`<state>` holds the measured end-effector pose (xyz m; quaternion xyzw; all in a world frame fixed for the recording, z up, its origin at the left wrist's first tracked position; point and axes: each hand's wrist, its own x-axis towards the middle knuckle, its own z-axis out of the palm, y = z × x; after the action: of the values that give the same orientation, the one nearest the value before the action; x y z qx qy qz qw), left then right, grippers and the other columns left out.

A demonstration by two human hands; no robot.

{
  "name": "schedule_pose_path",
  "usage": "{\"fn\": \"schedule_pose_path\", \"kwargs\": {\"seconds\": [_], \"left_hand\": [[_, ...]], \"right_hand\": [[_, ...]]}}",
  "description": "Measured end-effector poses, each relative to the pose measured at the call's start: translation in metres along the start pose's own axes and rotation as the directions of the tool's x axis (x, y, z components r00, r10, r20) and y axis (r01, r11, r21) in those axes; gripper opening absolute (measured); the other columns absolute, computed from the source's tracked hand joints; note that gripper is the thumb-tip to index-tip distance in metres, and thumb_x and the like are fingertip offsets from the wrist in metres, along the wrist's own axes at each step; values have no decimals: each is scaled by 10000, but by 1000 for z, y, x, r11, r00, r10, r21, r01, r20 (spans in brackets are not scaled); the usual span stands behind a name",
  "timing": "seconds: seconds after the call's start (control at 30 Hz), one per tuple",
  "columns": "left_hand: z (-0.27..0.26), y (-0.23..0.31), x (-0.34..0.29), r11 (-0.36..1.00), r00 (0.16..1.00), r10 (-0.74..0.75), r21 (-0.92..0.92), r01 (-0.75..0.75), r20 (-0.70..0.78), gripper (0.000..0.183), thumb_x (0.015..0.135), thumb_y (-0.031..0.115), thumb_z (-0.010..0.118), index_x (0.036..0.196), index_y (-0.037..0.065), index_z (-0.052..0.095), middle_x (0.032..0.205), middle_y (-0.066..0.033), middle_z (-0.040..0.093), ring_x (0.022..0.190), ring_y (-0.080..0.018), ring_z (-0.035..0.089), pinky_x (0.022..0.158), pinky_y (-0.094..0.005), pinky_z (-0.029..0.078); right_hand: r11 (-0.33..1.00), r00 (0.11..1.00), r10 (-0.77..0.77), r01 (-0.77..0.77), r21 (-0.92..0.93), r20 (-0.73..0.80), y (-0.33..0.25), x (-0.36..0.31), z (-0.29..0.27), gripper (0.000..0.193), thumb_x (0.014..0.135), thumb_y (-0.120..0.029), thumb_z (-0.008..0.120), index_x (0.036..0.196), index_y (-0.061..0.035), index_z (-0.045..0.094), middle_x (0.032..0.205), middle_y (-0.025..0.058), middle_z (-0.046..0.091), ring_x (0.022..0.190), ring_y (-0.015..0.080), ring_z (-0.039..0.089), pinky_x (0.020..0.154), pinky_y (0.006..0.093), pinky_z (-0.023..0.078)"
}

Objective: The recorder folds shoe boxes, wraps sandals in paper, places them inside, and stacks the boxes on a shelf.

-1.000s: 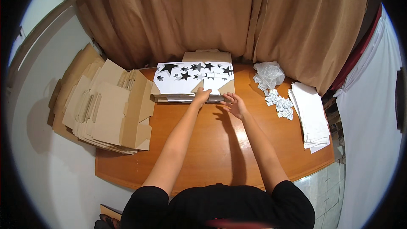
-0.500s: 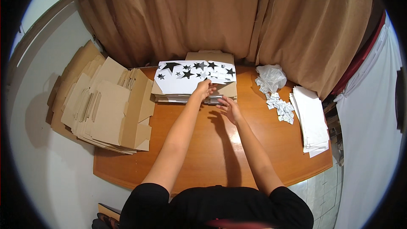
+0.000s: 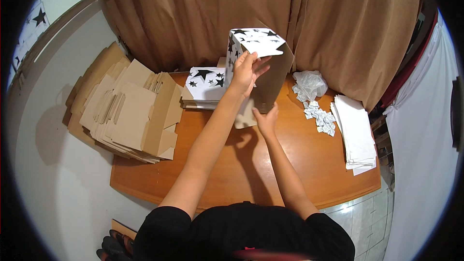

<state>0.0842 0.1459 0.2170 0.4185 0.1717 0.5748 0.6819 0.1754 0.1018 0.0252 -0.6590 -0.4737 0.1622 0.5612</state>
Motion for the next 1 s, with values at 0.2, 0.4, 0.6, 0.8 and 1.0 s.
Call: {"fn": "schedule_pose_path", "kwargs": {"seconds": [0.2,0.4,0.6,0.8,1.0], "left_hand": [[21,27,-58,991,999,-36,-132,37,9,163,887,217,472,837,78,541,1162,-154,563,1166,-295,483,942,-440,407],[-44,37,-121,967,995,-100,-231,103,26,187,891,217,484,758,89,517,1202,-145,548,1157,-283,497,907,-412,431],[-114,8,-209,941,936,-296,-231,249,-194,215,920,291,457,792,120,480,1231,-105,532,1112,-254,523,856,-368,459],[-142,-23,-284,939,789,-344,-169,300,-510,227,921,337,438,913,125,518,1171,-57,563,1021,-191,549,797,-313,443],[-132,-22,-292,836,851,-79,431,340,-518,401,924,271,469,1240,25,501,1213,-83,549,1004,-155,541,776,-264,425]], "right_hand": [[988,969,117,-91,126,-218,25,0,-76,213,799,-95,614,992,-8,591,912,113,601,835,228,584,749,352,447],[980,905,-131,181,88,-404,9,-5,-149,85,783,-42,606,859,-18,638,793,92,629,744,212,584,684,313,455],[912,938,-331,290,-290,-100,-14,-18,-206,138,710,-95,681,846,-83,660,830,55,633,908,245,528,869,392,365],[873,953,-188,273,-404,236,-15,-41,-199,169,719,-166,699,875,-109,666,865,58,638,957,237,496,964,458,243],[840,889,-20,263,-475,457,-19,-16,-192,208,709,-227,701,894,-135,680,878,96,646,1009,257,512,947,498,256]]}}
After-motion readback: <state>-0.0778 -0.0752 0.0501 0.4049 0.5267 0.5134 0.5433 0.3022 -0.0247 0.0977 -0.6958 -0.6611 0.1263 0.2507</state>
